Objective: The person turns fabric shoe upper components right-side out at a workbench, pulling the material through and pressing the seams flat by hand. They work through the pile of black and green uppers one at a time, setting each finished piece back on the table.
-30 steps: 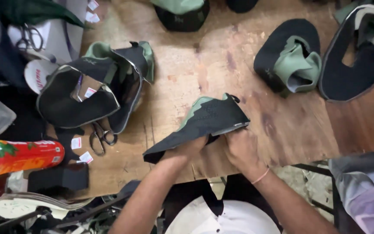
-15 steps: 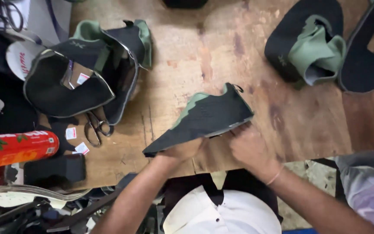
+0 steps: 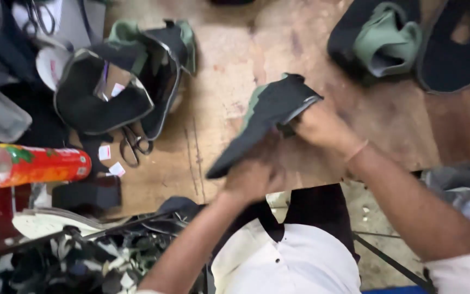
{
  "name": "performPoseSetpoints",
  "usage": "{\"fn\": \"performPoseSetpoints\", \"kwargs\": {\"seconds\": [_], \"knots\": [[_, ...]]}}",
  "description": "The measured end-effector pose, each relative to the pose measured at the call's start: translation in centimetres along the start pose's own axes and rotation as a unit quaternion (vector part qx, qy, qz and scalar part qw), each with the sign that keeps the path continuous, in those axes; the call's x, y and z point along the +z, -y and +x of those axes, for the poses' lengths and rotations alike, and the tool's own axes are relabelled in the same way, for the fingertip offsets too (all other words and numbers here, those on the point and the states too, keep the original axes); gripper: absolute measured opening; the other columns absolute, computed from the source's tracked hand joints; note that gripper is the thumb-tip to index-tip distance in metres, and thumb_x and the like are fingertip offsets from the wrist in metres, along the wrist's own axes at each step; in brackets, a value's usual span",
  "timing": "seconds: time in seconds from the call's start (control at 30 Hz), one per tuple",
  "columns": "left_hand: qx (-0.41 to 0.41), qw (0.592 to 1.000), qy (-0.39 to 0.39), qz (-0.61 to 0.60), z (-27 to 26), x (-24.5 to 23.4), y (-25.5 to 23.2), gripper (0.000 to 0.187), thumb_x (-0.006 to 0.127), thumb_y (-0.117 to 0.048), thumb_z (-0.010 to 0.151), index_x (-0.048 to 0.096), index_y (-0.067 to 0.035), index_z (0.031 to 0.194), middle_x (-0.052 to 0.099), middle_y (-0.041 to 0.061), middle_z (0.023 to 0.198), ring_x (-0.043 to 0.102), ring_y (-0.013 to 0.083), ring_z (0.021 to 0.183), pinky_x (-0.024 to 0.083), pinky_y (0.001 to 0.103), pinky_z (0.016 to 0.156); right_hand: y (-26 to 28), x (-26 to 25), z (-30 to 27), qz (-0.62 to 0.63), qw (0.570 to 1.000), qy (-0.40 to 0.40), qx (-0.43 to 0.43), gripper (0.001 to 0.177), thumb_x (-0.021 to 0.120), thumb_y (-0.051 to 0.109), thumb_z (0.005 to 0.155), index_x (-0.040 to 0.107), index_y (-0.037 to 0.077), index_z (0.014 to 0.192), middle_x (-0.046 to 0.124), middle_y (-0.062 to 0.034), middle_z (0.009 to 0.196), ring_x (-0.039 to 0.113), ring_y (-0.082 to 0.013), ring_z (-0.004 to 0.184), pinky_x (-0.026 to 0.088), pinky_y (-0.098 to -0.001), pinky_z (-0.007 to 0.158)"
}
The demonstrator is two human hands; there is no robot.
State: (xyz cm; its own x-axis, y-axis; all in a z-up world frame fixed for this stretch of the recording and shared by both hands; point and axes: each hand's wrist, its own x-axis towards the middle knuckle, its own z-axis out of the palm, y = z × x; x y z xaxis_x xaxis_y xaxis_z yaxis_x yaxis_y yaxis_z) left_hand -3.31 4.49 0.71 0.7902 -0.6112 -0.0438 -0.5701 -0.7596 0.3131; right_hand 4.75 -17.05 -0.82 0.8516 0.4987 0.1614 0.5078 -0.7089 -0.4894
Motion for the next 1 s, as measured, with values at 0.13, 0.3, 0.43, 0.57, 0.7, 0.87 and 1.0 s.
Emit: {"fn": "performPoseSetpoints", "kwargs": {"seconds": [0.13,0.3,0.43,0.57,0.7,0.87,1.0], "knots": [[0.15,0.97,-0.174,-0.083,-5.3,3.7,-3.5,0.059,0.057,-0.044,0.096,0.061,0.005,0.13,0.064,0.027,0.139,0.053,0.0434,0.139,0.028,0.055,0.125,-3.9,-0.4,0.7,0.112,0.991,-0.068,-0.04,0.044,0.063,0.015,0.085,0.066,0.001,0.126,0.063,-0.0213,0.133,0.057,-0.0399,0.125,0.046,-0.0465,0.102],[-0.245,0.904,-0.254,-0.24,-2.6,0.1,-3.8,0.067,0.074,-0.029,0.079,0.058,0.0,0.137,0.07,0.023,0.126,0.066,0.0391,0.116,0.051,0.049,0.099,-0.4,1.8,-2.0,0.016,0.998,-0.064,0.024,0.038,0.063,0.019,0.091,0.066,0.011,0.128,0.067,-0.0123,0.135,0.06,-0.0325,0.13,0.048,-0.0433,0.109],[-0.124,0.857,-0.377,-0.329,-0.4,-3.9,-0.9,0.037,0.067,-0.006,0.098,0.061,0.001,0.134,0.072,0.021,0.122,0.071,0.0331,0.111,0.056,0.042,0.096,7.0,1.1,-5.3,-0.043,0.993,-0.084,0.065,0.054,0.062,0.021,0.092,0.06,0.003,0.143,0.063,-0.022,0.13,0.057,-0.0421,0.115,0.045,-0.0486,0.098],[-0.027,0.906,-0.398,-0.142,-2.2,-4.3,-1.4,0.028,0.067,-0.012,0.091,0.059,-0.005,0.117,0.07,0.018,0.112,0.069,0.0342,0.104,0.054,0.046,0.091,9.5,0.5,-7.9,-0.149,0.976,-0.145,-0.058,0.06,0.06,0.037,0.084,0.059,-0.004,0.128,0.061,-0.0244,0.128,0.057,-0.0422,0.124,0.041,-0.0485,0.106],[0.031,0.911,-0.373,-0.172,-0.7,0.4,-0.9,0.032,0.069,-0.014,0.087,0.061,-0.004,0.116,0.07,0.018,0.112,0.068,0.035,0.105,0.053,0.046,0.092,4.8,0.6,-6.6,-0.224,0.967,0.099,0.069,0.049,0.054,0.047,0.101,0.059,0.009,0.132,0.06,-0.0184,0.126,0.055,-0.0405,0.119,0.038,-0.0547,0.104],[0.075,0.916,-0.336,-0.205,-0.5,3.1,0.2,0.036,0.073,-0.016,0.083,0.065,-0.003,0.116,0.07,0.018,0.112,0.067,0.0361,0.105,0.051,0.045,0.093,2.3,-1.3,-4.6,-0.225,0.973,0.005,0.047,0.051,0.055,0.042,0.095,0.057,0.008,0.134,0.061,-0.0173,0.127,0.056,-0.0379,0.119,0.039,-0.053,0.104],[0.093,0.922,-0.308,-0.217,-0.7,3.1,1.1,0.04,0.075,-0.018,0.08,0.067,-0.002,0.116,0.07,0.018,0.112,0.066,0.0369,0.105,0.05,0.045,0.094,2.3,-3.0,-2.1,-0.208,0.975,-0.083,0.005,0.055,0.057,0.036,0.09,0.056,0.007,0.136,0.061,-0.0163,0.128,0.056,-0.0352,0.118,0.04,-0.0513,0.104]]}}
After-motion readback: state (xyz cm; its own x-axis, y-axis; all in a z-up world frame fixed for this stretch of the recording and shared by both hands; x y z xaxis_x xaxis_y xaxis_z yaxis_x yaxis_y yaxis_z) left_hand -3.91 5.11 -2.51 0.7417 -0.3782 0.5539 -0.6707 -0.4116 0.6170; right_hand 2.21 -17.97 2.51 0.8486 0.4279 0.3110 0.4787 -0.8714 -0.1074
